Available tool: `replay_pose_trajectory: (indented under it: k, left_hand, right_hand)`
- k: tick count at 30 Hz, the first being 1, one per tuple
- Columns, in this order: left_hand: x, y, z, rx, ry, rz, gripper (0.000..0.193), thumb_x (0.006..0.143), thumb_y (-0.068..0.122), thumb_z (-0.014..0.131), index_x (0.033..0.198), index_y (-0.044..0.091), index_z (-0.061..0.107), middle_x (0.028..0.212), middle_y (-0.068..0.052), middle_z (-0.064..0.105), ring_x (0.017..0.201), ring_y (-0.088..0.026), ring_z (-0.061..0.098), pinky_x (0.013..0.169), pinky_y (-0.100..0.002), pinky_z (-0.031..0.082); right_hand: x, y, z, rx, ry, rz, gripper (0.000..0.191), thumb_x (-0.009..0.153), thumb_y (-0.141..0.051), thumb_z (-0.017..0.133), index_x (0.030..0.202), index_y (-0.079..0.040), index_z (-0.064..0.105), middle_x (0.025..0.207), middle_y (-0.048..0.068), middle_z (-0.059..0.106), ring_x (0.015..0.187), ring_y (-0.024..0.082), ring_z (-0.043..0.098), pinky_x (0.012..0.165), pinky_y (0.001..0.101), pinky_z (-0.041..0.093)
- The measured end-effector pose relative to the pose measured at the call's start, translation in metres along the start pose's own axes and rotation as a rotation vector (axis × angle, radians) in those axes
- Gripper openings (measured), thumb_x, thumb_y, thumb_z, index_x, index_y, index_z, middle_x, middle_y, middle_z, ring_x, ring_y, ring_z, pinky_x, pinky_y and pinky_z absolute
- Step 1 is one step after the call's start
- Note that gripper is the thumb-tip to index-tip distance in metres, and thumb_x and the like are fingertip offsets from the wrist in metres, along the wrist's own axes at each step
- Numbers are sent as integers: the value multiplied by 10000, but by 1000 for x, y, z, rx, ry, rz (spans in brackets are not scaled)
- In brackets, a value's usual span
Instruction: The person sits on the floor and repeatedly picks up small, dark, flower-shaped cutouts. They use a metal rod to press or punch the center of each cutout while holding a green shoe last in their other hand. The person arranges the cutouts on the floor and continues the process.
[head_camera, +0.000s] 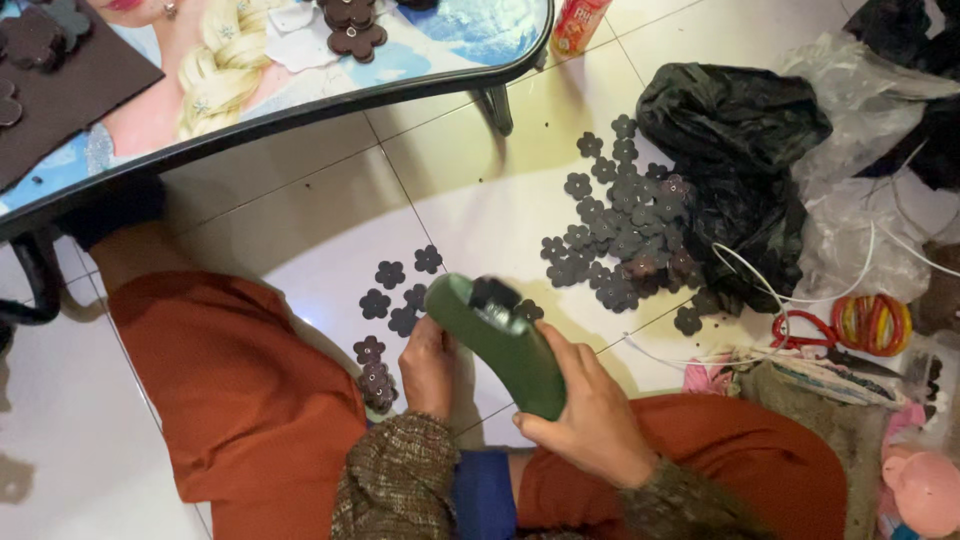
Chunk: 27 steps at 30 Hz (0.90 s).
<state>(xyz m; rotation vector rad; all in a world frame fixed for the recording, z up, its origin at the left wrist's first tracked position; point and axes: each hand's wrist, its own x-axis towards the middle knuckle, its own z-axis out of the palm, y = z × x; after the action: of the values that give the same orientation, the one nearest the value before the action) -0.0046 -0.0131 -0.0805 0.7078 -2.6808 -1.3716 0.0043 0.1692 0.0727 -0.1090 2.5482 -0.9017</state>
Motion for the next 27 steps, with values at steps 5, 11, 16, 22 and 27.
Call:
replay_pose_trajectory:
  k: [5,11,16,22,27]
  left_hand:
    - [5,-7,1,-251,35,-26,196,960,127,668,1135,101,752,1046,-91,789,870,-177,776,765,-341,630]
    - [32,-9,-3,-861,262,-164,220,1004,124,634,1183,6,681,1018,-68,752,902,-109,710,791,-261,600]
    - [58,1,-5,-716,302,-83,221,1010,136,647,1188,13,688,988,-43,743,853,-78,674,717,-234,554]
    - [79,12,5,-652,222,-47,219,1003,138,662,1171,0,690,969,-33,751,825,-74,673,732,-224,550]
    - [82,13,6,-653,227,-56,191,1011,127,655,1152,2,691,980,-34,749,848,-62,668,748,-218,553]
  right_hand:
    - [2,22,3,466,57,-152,833,734,-265,754,1453,7,432,1248,160,650,1123,261,628,993,367,488]
    - [17,54,9,747,24,89,616,790,-256,702,1332,-16,535,1007,53,589,895,158,566,789,308,497]
    - [22,62,17,931,-33,191,493,832,-256,681,1241,-10,559,910,29,528,810,133,491,710,282,430]
    - [28,60,17,883,-34,256,490,818,-275,674,1238,-41,578,897,28,551,804,129,508,707,279,440]
    - [29,57,14,865,-53,291,544,809,-291,682,1283,-58,554,916,39,559,817,143,530,720,288,460]
